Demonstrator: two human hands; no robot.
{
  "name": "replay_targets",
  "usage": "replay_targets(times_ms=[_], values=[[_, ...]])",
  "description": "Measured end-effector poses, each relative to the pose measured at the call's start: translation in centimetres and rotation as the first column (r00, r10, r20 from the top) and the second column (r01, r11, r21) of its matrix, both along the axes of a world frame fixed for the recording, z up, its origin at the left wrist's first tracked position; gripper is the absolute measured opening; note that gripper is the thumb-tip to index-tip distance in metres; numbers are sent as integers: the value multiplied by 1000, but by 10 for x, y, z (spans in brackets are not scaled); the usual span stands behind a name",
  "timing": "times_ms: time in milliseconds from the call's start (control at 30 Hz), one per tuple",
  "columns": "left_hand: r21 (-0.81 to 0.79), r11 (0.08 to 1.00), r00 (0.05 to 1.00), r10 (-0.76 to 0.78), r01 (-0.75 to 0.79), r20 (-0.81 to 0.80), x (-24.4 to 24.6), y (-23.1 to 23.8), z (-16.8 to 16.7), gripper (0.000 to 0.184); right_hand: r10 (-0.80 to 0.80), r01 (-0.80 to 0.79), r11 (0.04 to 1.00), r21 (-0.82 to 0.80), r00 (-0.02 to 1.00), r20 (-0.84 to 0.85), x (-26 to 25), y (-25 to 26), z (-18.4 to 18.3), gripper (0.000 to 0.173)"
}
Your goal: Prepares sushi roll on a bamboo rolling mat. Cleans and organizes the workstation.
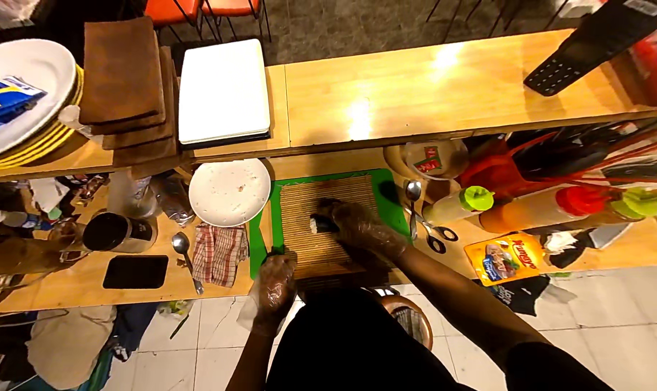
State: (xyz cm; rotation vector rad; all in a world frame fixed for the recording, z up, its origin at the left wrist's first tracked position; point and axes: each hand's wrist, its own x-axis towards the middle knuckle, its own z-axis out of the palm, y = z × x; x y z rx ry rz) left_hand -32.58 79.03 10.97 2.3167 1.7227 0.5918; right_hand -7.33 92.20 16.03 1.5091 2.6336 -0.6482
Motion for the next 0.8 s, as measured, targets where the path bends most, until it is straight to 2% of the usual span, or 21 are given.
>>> replay_targets(times_ms=[67, 133, 233, 333, 467, 533, 667, 733, 800], values=[[5, 1000, 1000, -12, 12, 26, -1, 0, -2, 20, -7, 7, 1000, -2, 999, -48, 0, 5, -3, 45], [15, 1000, 999, -22, 21, 49, -1, -1, -4, 21, -20, 15, 999, -39, 992, -124, 4, 10, -7, 43], [2, 1000, 997, -20, 20, 76, -2, -3, -5, 20, -97, 76, 991, -109, 976, -194, 13, 22, -5, 51], [42, 998, 991, -46, 41, 122, -6, -6, -12, 20, -157, 134, 985, -104, 952, -263, 38, 23, 4, 62], [120, 987, 969, -131, 108, 211, -16, -13, -9, 13, -292, 280, 956, -84, 898, -330, 71, 8, 29, 60], [128, 986, 966, -132, 106, 220, -24, -22, -1, 13, -341, 349, 937, -31, 888, -307, 81, 2, 33, 56], [104, 995, 988, -15, -1, 152, -44, -44, 6, 14, -488, 503, 864, 31, 849, -203, 92, -12, 21, 50], [-27, 994, 987, 108, -105, 119, -50, -54, 15, 13, -571, 584, 811, 35, 803, -170, 95, -16, 6, 51], [-211, 948, 926, 288, -239, 244, -48, -62, 21, 17, -621, 628, 778, 23, 774, -123, 94, -17, -4, 53]])
